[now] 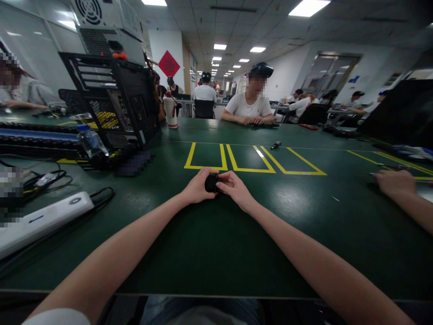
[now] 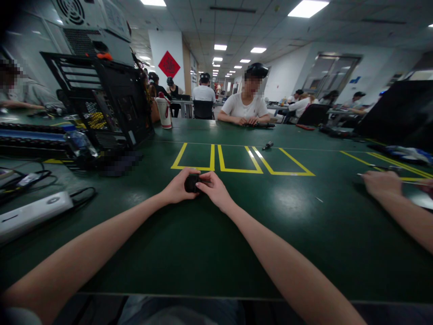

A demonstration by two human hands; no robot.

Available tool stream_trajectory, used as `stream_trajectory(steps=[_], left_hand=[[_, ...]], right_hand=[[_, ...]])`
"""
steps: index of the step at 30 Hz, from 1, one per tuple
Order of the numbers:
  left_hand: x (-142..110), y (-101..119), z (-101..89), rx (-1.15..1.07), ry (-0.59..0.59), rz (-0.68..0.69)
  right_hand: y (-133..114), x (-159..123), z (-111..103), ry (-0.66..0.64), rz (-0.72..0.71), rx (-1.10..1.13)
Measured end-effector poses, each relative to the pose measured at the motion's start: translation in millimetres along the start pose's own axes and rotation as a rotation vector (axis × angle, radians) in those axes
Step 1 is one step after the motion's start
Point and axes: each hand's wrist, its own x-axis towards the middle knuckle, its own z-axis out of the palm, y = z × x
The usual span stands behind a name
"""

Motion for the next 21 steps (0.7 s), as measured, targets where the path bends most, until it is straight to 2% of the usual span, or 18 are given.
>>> stream_trajectory(steps=[6,12,21], left_hand=[[0.0,0.5,-0.5,0.005,-0.006,-0.010],[0.6,0.2,-0.1,0.002,-0.003,-0.003],[0.3,-1.3,0.3,0.011,0.001,-0.005]], right_hand=[[-3.5,0.4,1.4,-0.004,0.088,-0.010],[-3.6,-3.6,1.5,-0.048,0.005,0.055],[1.2,-1.4,3.2,0.012,-0.032,0.002]])
